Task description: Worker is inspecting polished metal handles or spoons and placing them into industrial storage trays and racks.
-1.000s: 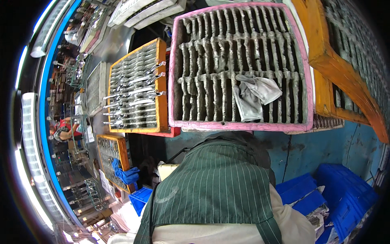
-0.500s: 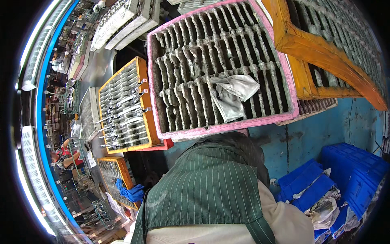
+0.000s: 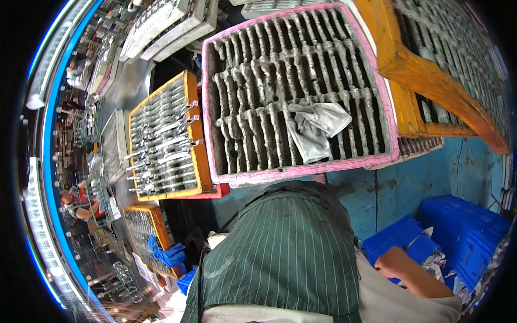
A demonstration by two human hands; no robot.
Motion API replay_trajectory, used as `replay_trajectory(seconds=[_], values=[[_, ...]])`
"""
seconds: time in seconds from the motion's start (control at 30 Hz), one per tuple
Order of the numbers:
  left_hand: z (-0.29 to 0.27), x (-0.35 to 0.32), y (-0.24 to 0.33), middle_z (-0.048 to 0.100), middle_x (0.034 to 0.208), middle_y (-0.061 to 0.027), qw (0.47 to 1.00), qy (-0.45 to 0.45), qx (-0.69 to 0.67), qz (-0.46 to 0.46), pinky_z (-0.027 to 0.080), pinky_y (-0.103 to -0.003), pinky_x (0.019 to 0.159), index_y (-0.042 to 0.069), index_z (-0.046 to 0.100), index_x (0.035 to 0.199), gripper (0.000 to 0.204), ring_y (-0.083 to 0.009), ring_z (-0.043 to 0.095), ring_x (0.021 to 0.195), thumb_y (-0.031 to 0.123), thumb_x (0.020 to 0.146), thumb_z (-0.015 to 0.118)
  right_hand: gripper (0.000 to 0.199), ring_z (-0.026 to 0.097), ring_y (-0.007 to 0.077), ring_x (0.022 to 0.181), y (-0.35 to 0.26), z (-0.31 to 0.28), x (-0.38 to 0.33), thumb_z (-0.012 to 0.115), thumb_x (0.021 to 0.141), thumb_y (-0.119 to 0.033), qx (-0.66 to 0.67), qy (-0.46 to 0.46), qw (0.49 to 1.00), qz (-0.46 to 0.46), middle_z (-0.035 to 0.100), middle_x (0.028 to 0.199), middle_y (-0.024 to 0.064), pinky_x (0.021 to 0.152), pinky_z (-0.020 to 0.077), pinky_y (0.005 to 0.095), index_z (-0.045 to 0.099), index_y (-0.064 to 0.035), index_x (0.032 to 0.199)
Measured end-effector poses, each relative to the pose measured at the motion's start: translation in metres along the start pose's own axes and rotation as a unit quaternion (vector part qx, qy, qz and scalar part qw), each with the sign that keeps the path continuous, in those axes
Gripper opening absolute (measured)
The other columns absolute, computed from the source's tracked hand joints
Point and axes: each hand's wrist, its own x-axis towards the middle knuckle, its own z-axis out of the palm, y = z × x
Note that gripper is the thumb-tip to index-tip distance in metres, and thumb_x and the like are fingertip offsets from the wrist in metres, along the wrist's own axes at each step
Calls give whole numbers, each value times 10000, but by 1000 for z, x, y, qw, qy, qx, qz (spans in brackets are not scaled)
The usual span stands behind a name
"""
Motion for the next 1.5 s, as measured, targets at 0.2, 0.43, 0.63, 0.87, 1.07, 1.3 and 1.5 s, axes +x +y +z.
replay_trajectory(seconds=[0.2, 0.43, 0.63, 0.87, 1.07, 1.3, 1.5], values=[[-3, -34, 12, 546, 622, -154, 998, 2, -15, -61, 425, -407, 487, 55, 508, 713, 186, -349, 558, 582, 217, 804, 512, 70, 577, 169, 819, -23, -79, 5, 644, 644, -160, -133, 395, 904, -93, 590, 696, 8, 914, 389, 429, 637, -92, 659], [9, -76, 49, 581, 668, -142, 980, 15, -48, -193, 455, -420, 528, 82, 548, 792, 224, -356, 575, 618, 296, 807, 485, 275, 518, 210, 1048, 12, -37, 40, 619, 797, -192, -144, 575, 801, -85, 537, 1150, 46, 939, 385, 408, 592, -22, 1012], [21, -16, 56, 527, 635, -126, 826, 218, -479, -202, 408, -339, 546, -4, 543, 886, 162, -219, 509, 560, 121, 850, 448, 302, 524, 253, 1024, 9, -21, 109, 545, 867, -261, 67, 676, 734, 10, 564, 1082, 124, 840, 429, 379, 562, -7, 1029], [-60, 29, 89, 502, 634, 8, 582, 198, -756, -227, 288, -195, 463, 58, 570, 1025, 177, -36, 384, 507, 158, 919, 470, 285, 543, 268, 982, 84, 59, 112, 540, 861, -258, 209, 468, 853, 95, 581, 1016, 117, 782, 435, 397, 555, -9, 1000], [-68, 32, 85, 417, 662, 58, 771, 311, -543, -121, 254, -191, 455, 59, 517, 992, 107, -20, 331, 525, 109, 899, 537, 179, 588, 273, 792, -8, -89, 33, 564, 818, -182, -98, 483, 870, 31, 597, 820, 100, 629, 425, 399, 559, -28, 909], [-92, 56, 95, 307, 516, 71, 696, 124, -703, -84, 180, -210, 393, 36, 549, 942, 306, -30, 242, 416, 301, 963, 396, 127, 518, 160, 449, 10, -59, 36, 590, 791, -122, 142, 404, 903, 23, 582, 622, 14, 415, 341, 276, 595, -54, 898], [-93, 86, 97, 308, 485, 53, 603, -105, -789, -58, 169, -224, 380, 28, 544, 869, 350, -56, 227, 384, 337, 948, 401, 126, 528, 130, 466, -9, -79, 19, 589, 811, -125, 455, 240, 857, 38, 596, 647, 7, 422, 354, 273, 596, -48, 912]])
